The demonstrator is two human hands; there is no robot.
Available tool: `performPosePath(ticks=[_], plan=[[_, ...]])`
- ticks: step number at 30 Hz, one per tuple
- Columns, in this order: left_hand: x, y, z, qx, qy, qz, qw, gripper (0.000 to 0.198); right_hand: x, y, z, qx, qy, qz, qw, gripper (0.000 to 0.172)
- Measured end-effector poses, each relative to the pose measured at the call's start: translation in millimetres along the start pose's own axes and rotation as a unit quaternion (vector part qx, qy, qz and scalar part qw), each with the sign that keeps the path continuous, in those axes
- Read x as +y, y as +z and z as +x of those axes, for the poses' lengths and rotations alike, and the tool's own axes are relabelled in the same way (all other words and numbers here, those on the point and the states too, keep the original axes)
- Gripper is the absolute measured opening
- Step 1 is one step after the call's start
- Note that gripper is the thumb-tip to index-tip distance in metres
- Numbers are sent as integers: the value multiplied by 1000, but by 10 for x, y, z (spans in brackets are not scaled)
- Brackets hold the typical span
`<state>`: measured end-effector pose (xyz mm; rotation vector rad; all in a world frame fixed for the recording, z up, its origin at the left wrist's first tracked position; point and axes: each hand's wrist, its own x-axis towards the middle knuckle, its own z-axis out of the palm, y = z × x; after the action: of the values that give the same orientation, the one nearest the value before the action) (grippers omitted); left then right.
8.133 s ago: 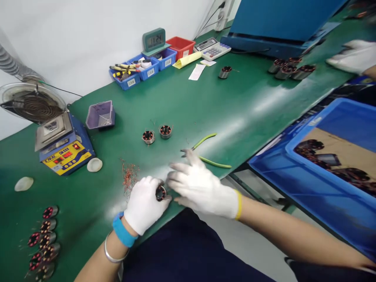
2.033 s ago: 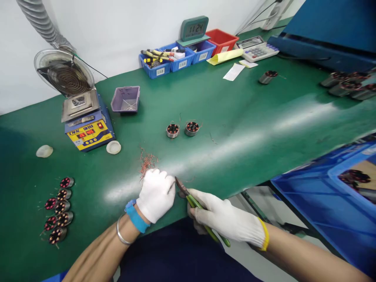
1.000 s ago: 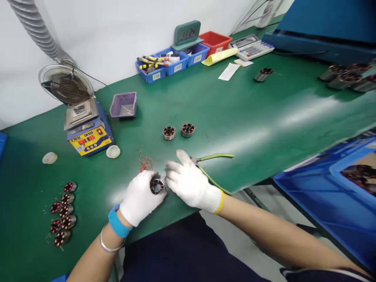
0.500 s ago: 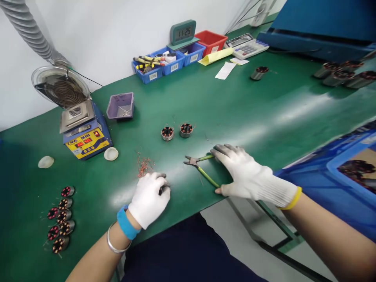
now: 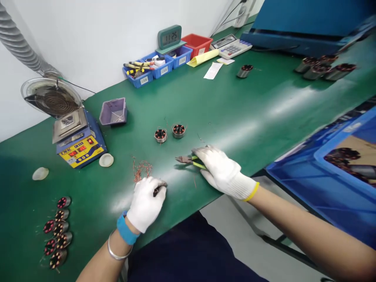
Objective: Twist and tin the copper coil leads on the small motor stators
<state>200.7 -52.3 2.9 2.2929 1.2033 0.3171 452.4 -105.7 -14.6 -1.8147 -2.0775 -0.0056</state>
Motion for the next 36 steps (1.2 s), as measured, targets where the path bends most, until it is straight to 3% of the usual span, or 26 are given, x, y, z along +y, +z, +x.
performPosePath(ticks=[2,3,5,8,9,11,18,26,29,31,34,36], plan=[[-8,5,-4,7,2,-9,1000,15,-89,-83,-35,-6,66,107,992,56],[-10,6,-4,8,2,-13,1000,15,-155,-156,-55,-46,104,171,979,59],[-10,4,-4,8,0,-21,1000,15,-297,-317,-84,-192,148,309,920,62],[-3,0,1,6,-4,-24,1000,15,-450,-473,-71,-399,158,419,800,56],[-1,-1,2,6,-3,-24,1000,15,-479,-488,-54,-433,164,425,778,54],[1,0,2,8,4,-22,1000,16,-514,-478,-10,-457,172,421,764,52],[-19,5,-4,14,19,-11,1000,13,-583,-452,135,-478,171,361,782,58],[-30,20,1,22,26,9,999,11,-616,-455,160,-473,155,319,806,46],[-18,14,-4,26,31,14,999,11,-621,-417,106,-452,128,257,844,52],[3,-20,-25,27,36,19,999,10,-604,-363,47,-413,87,188,887,55],[22,-117,-86,57,30,14,998,14,-536,-261,-23,-289,37,38,956,53],[-3,-191,-127,114,0,-17,993,17,-493,-204,-8,-214,21,-44,976,46]])
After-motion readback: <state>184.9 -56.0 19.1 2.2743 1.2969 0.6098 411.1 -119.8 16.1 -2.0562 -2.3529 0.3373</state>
